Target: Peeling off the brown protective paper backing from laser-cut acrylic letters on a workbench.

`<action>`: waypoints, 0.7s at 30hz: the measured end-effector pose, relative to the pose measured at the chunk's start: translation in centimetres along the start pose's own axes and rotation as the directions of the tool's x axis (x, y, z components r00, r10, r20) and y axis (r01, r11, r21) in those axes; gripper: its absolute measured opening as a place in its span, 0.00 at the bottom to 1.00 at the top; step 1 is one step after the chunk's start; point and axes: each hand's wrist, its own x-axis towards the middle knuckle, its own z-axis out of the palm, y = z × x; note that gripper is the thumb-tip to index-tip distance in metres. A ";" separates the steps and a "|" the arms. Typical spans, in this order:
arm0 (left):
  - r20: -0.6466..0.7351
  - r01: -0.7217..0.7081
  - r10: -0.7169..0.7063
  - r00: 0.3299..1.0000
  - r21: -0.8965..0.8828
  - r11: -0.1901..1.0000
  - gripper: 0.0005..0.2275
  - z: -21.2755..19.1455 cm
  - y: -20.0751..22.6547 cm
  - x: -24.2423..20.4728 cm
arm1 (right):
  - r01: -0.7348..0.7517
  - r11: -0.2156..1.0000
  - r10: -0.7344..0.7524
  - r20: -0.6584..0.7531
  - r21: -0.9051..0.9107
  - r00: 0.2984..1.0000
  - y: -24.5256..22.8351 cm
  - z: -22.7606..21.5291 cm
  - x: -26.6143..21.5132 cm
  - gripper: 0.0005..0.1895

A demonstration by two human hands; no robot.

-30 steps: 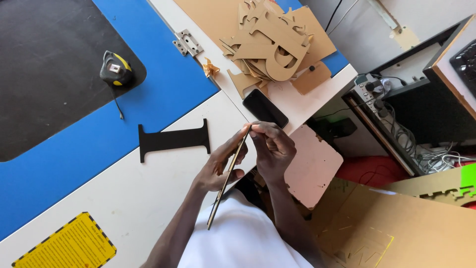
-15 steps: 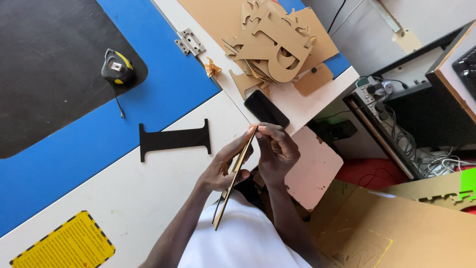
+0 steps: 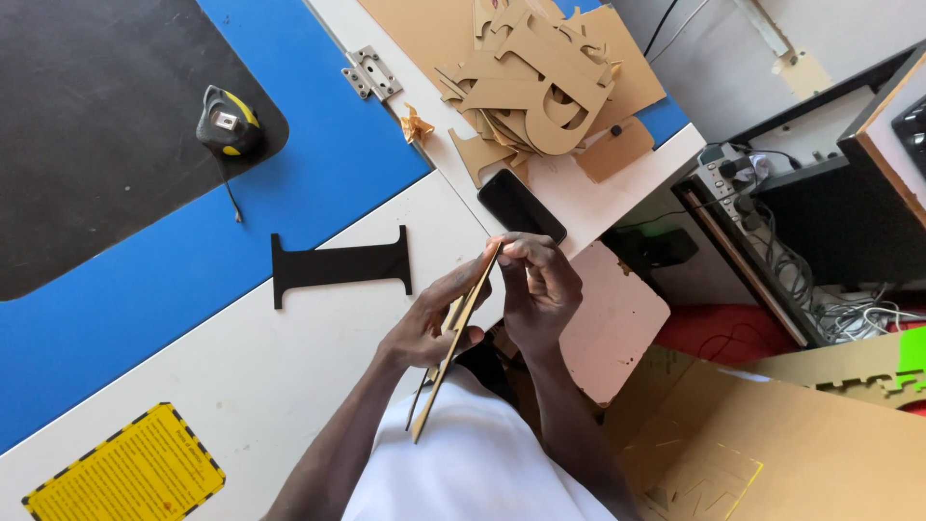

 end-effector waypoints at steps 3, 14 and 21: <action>0.010 0.002 -0.002 1.000 -0.005 1.000 0.40 -0.3 0.1 0.4 | -0.012 1.000 0.012 -0.007 0.028 1.000 -0.7 1.0 0.2 0.02; 0.035 0.000 -0.001 0.999 0.024 1.000 0.39 -1.9 0.0 0.2 | -0.019 1.000 0.018 0.027 0.017 0.999 1.0 0.4 0.5 0.03; -0.014 0.024 -0.024 1.000 0.039 0.999 0.38 -2.3 -0.6 -0.3 | 0.160 0.959 -0.153 0.049 -0.234 0.987 2.2 0.8 0.4 0.03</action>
